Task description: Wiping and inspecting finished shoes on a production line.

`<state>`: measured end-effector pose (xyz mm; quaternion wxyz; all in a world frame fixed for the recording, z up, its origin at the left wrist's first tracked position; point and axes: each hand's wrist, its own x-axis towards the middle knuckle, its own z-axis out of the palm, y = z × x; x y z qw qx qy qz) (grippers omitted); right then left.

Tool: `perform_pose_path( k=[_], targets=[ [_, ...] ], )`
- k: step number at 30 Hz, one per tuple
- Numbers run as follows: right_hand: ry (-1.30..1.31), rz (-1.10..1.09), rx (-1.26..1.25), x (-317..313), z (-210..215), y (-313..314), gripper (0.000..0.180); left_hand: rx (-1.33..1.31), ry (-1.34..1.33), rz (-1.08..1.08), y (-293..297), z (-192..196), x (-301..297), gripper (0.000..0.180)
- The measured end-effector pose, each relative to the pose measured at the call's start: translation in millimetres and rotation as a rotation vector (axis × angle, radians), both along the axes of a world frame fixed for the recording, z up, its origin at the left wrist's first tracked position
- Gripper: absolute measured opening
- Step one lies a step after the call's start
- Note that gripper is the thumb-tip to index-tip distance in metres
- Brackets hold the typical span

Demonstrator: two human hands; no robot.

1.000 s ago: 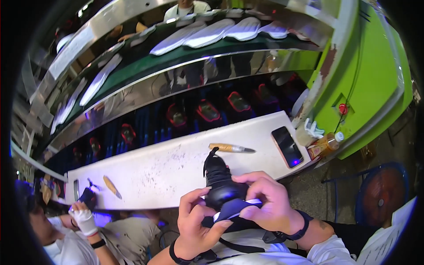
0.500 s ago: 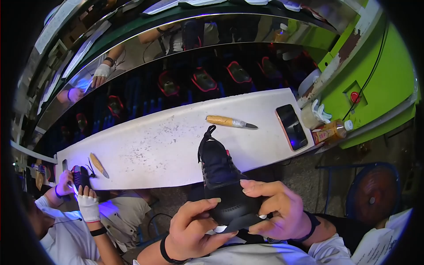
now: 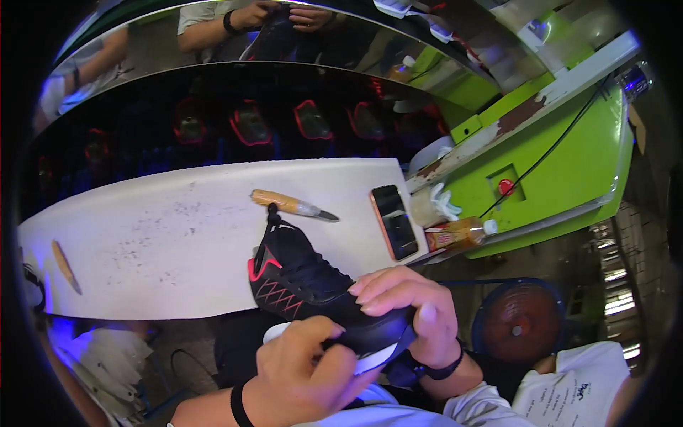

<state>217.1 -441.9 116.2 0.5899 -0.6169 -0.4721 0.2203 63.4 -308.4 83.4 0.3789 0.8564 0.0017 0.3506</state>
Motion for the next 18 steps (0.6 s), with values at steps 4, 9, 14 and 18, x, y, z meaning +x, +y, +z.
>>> perform_pose_path(
  k=[4,9,14,18],
  targets=[
    [0.054,0.021,0.071,13.9,-13.0,-5.0,0.057,-0.003,-0.099,0.131,1.3,-36.4,15.1,0.052],
    [0.117,0.08,0.088,31.9,-16.9,-11.1,0.055,0.05,-0.117,0.042,16.9,-31.0,51.4,0.09],
    [0.178,0.117,-0.16,29.5,-0.8,-12.8,0.06,0.047,-0.076,-0.079,22.3,-31.0,54.0,0.094],
    [0.278,0.134,-0.114,10.8,6.6,1.7,0.105,-0.01,0.04,-0.19,34.9,-13.2,28.7,0.094]
  ],
)
